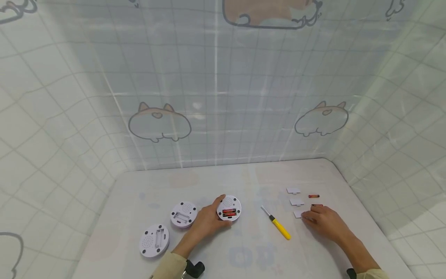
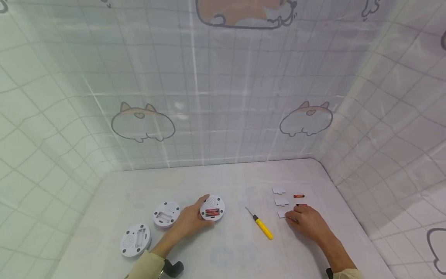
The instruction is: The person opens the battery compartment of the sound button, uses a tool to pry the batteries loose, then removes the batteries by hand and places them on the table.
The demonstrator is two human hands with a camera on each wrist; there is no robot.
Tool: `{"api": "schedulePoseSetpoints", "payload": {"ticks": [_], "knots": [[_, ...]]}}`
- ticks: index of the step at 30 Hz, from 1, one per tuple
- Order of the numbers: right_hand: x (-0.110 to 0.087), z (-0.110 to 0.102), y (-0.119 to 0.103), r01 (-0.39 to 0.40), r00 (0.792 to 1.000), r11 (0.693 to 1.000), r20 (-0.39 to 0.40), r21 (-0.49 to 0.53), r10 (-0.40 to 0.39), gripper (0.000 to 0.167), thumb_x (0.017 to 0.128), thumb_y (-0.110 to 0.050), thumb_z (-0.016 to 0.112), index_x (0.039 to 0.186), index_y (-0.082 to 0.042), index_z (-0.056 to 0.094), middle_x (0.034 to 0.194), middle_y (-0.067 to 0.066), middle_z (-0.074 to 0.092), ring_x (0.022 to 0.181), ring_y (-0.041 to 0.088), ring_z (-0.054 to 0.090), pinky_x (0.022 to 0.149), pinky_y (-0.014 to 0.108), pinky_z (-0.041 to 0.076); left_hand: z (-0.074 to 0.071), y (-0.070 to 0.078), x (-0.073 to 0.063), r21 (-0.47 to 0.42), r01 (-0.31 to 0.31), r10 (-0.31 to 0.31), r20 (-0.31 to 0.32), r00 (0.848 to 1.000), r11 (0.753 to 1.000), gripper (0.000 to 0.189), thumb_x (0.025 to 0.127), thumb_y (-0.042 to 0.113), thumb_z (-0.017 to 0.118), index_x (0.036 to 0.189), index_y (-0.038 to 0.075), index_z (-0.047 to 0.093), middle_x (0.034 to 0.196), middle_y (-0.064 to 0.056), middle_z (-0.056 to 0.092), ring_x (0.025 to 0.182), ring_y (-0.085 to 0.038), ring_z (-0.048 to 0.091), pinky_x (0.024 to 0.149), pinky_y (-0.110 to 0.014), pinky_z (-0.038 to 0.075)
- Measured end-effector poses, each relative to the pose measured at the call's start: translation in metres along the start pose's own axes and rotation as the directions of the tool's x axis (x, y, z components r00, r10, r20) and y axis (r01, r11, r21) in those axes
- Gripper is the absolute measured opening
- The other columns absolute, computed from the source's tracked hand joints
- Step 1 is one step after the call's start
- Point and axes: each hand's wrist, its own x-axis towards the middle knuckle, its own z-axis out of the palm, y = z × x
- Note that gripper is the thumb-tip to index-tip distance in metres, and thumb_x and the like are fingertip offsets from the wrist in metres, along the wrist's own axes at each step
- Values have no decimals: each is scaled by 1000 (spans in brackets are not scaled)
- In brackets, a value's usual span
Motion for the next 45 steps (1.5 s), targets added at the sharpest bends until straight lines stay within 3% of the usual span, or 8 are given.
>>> {"api": "schedulePoseSetpoints", "payload": {"ticks": [10, 14, 17, 20, 28, 34, 38, 45], "knots": [[11, -6, -30, -213, 967, 975, 157, 58, 202, 21, 82, -35, 83, 102, -29, 79, 85, -20, 59, 79, 2, 53, 74, 30, 52, 1, -1, 0, 9, 17, -17, -4, 1000, 1000, 99, 73, 55, 84, 155, 25, 36, 79, 7, 60, 75, -12, 54, 75, -39, 46], [24, -3, -56, -323, 915, 940, 291, 112, 279, 28, 86, -47, 77, 109, -30, 76, 99, -16, 65, 90, 8, 59, 79, 35, 53, 2, -1, 1, 10, 11, -11, -7, 1000, 1000, 100, 73, 57, 84, 155, 25, 35, 79, 7, 61, 77, -13, 54, 75, -40, 46], [33, 0, -73, -405, 857, 903, 406, 146, 318, 46, 81, -60, 75, 115, -30, 73, 100, -14, 62, 88, 9, 56, 78, 35, 51, 2, -1, 1, 7, 11, -11, -4, 1000, 1000, 101, 74, 58, 83, 156, 25, 34, 81, 7, 62, 79, -14, 54, 76, -41, 47], [39, 3, -83, -424, 828, 895, 457, 135, 324, 60, 74, -70, 75, 117, -30, 70, 99, -15, 60, 82, 6, 50, 75, 32, 49, 3, -1, 1, 7, 17, -17, -2, 1000, 1000, 101, 74, 59, 82, 156, 27, 33, 81, 7, 61, 80, -14, 54, 77, -42, 46], [44, 5, -87, -358, 842, 931, 458, 76, 286, 44, 79, -54, 81, 114, -29, 73, 96, -18, 58, 82, 3, 49, 76, 28, 50, 1, 1, 2, -1, 18, -18, 0, 1000, 1000, 101, 75, 58, 82, 157, 26, 33, 79, 7, 60, 77, -13, 54, 74, -39, 45], [48, -1, -85, -294, 887, 952, 397, 88, 238, 24, 84, -36, 82, 105, -29, 76, 93, -19, 54, 82, 2, 49, 79, 24, 52, -1, 2, 1, -1, 13, -13, 0, 1000, 1000, 100, 75, 56, 83, 156, 25, 33, 77, 7, 59, 77, -13, 53, 74, -39, 44], [51, -7, -85, -298, 906, 948, 345, 108, 245, 22, 84, -33, 81, 105, -29, 75, 97, -16, 58, 85, 4, 52, 81, 27, 53, -1, 2, 0, -4, 18, -18, 12, 1000, 1000, 102, 75, 57, 82, 157, 26, 31, 77, 7, 57, 76, -13, 52, 72, -37, 43], [61, -18, -88, -331, 914, 927, 303, 177, 269, 23, 89, -33, 76, 110, -29, 70, 110, -9, 71, 91, 10, 62, 86, 37, 54, 1, 1, 0, -14, 27, -27, 32, 999, 1000, 104, 75, 58, 82, 159, 26, 29, 79, 6, 56, 75, -13, 52, 70, -35, 41]]}}
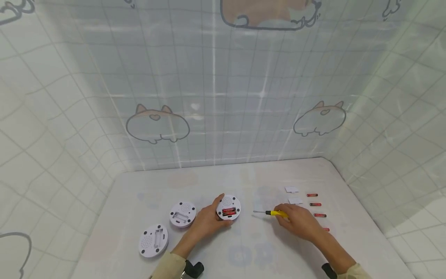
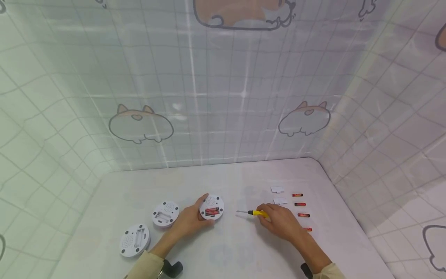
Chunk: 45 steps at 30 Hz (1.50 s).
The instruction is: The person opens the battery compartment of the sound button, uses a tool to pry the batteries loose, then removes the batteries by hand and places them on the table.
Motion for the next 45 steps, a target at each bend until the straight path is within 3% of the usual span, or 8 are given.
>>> {"api": "schedulePoseSetpoints", "payload": {"ticks": [5, 17, 29, 34, 39, 45], "knots": [[6, -10, -9, 21, 1000, 999, -1, 41, -21, 21, 91, -33, 75, 111, -30, 69, 108, -13, 72, 87, 7, 61, 83, 36, 53, 1, -1, 0, 7, 0, 0, -1, 1000, 1000, 102, 77, 62, 79, 159, 27, 29, 78, 7, 56, 77, -14, 51, 71, -36, 41], [21, -17, -35, 109, 994, 993, -31, 52, -108, 20, 90, -31, 74, 110, -29, 72, 108, -13, 72, 86, 5, 60, 81, 33, 55, 0, -1, -3, 6, -59, 60, -44, 997, 998, 72, 95, 52, 63, 156, 24, 36, 72, 9, 54, 64, -8, 50, 59, -28, 39], [41, -17, -59, 153, 986, 988, 69, 15, -154, 23, 91, -34, 72, 114, -30, 71, 116, -7, 72, 98, 13, 66, 86, 38, 54, 1, 4, -4, 4, -24, 24, -43, 999, 1000, 67, 98, 49, 61, 156, 26, 36, 70, 7, 53, 62, -9, 47, 56, -29, 35], [47, -20, -64, 223, 974, 973, 54, -57, -220, 21, 91, -34, 72, 111, -29, 72, 105, -11, 73, 87, 9, 65, 77, 32, 53, 0, 6, -3, 12, -14, 14, -41, 999, 1000, 66, 98, 48, 61, 156, 26, 37, 69, 7, 52, 61, -9, 46, 55, -29, 35], [52, -28, -73, 289, 957, 946, 43, -148, -286, 18, 89, -34, 74, 105, -28, 73, 89, -14, 69, 71, 4, 54, 66, 24, 47, 0, 7, -3, 12, -21, 21, -45, 999, 1000, 66, 99, 47, 61, 156, 26, 37, 69, 7, 52, 62, -9, 46, 56, -29, 36], [55, -35, -85, 344, 938, 904, 41, -252, -345, 19, 86, -37, 77, 103, -28, 74, 85, -13, 66, 73, 7, 58, 70, 28, 51, 0, 5, -2, 19, -51, 51, -49, 997, 999, 65, 98, 47, 61, 155, 24, 38, 70, 7, 52, 62, -9, 47, 57, -30, 37]]}}
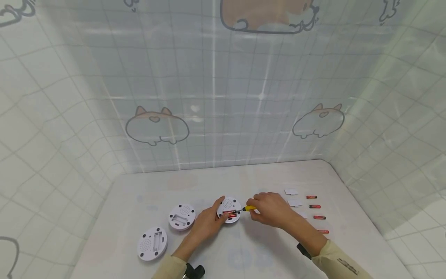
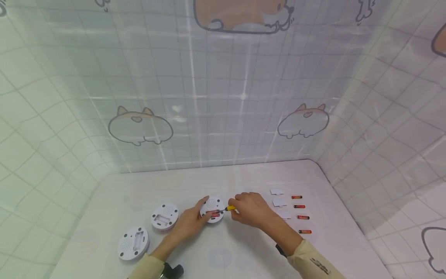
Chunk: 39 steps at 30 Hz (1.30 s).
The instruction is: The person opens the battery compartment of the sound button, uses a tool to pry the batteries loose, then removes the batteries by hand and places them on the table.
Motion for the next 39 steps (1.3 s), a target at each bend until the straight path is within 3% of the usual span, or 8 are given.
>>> {"api": "schedulePoseSetpoints", "payload": {"ticks": [5, 13, 21, 28, 39], "knots": [[2, 1, 0, 7, 1000, 1000, -10, 9, -7, 19, 85, -36, 78, 102, -27, 74, 85, -12, 67, 71, 7, 56, 69, 26, 51, 2, 0, 0, 4, 7, -7, -3, 1000, 1000, 64, 99, 47, 61, 154, 24, 39, 69, 7, 52, 61, -9, 46, 56, -30, 36], [-3, 12, 10, -98, 995, 977, 44, 187, 92, 16, 89, -32, 73, 105, -27, 72, 90, -14, 66, 74, 4, 53, 69, 25, 49, 2, 0, 1, -7, 9, -10, -29, 1000, 1000, 60, 99, 44, 61, 152, 24, 43, 69, 7, 52, 60, -9, 46, 55, -29, 37], [-6, 27, 21, -232, 973, 891, 91, 390, 214, 19, 90, -29, 74, 109, -28, 74, 109, -10, 71, 98, 14, 62, 89, 39, 53, 3, -2, 3, 0, 4, -4, -44, 999, 1000, 59, 99, 45, 62, 151, 25, 44, 67, 8, 51, 59, -8, 45, 55, -28, 36], [-9, 36, 32, -252, 967, 812, 111, 526, 228, 17, 93, -25, 72, 109, -27, 75, 111, -9, 71, 97, 11, 60, 89, 38, 52, 3, -1, 4, 4, 18, -18, -58, 998, 1000, 61, 97, 46, 64, 150, 24, 46, 67, 8, 51, 60, -9, 46, 56, -28, 36], [-9, 39, 35, -249, 968, 773, 123, 584, 219, 17, 94, -26, 71, 111, -26, 76, 112, -10, 71, 99, 12, 60, 89, 36, 53, 2, -3, 4, -10, 36, -37, -74, 997, 999, 61, 95, 45, 68, 149, 25, 48, 65, 7, 51, 57, -9, 45, 54, -28, 36]]}}
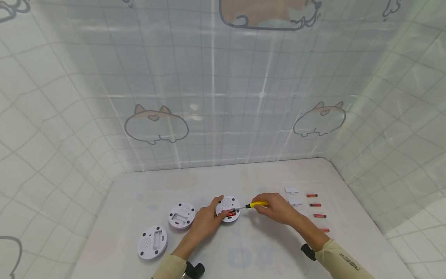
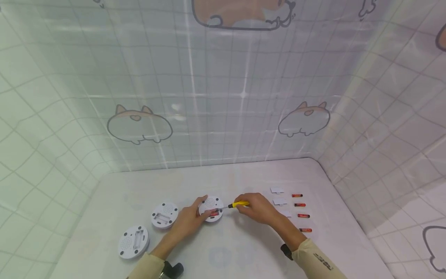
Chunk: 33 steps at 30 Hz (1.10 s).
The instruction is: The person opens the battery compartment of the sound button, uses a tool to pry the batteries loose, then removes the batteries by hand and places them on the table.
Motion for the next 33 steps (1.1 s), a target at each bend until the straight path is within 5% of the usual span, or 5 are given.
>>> {"api": "schedulePoseSetpoints", "payload": {"ticks": [33], "knots": [[-3, -2, -1, 3, 1000, 997, -5, 83, -3, 18, 94, -24, 70, 111, -27, 75, 111, -12, 69, 97, 11, 59, 87, 33, 53, 0, 1, 1, 6, 19, -19, 7, 1000, 1000, 67, 94, 50, 67, 151, 24, 45, 61, 6, 46, 59, -11, 45, 57, -30, 37]]}}
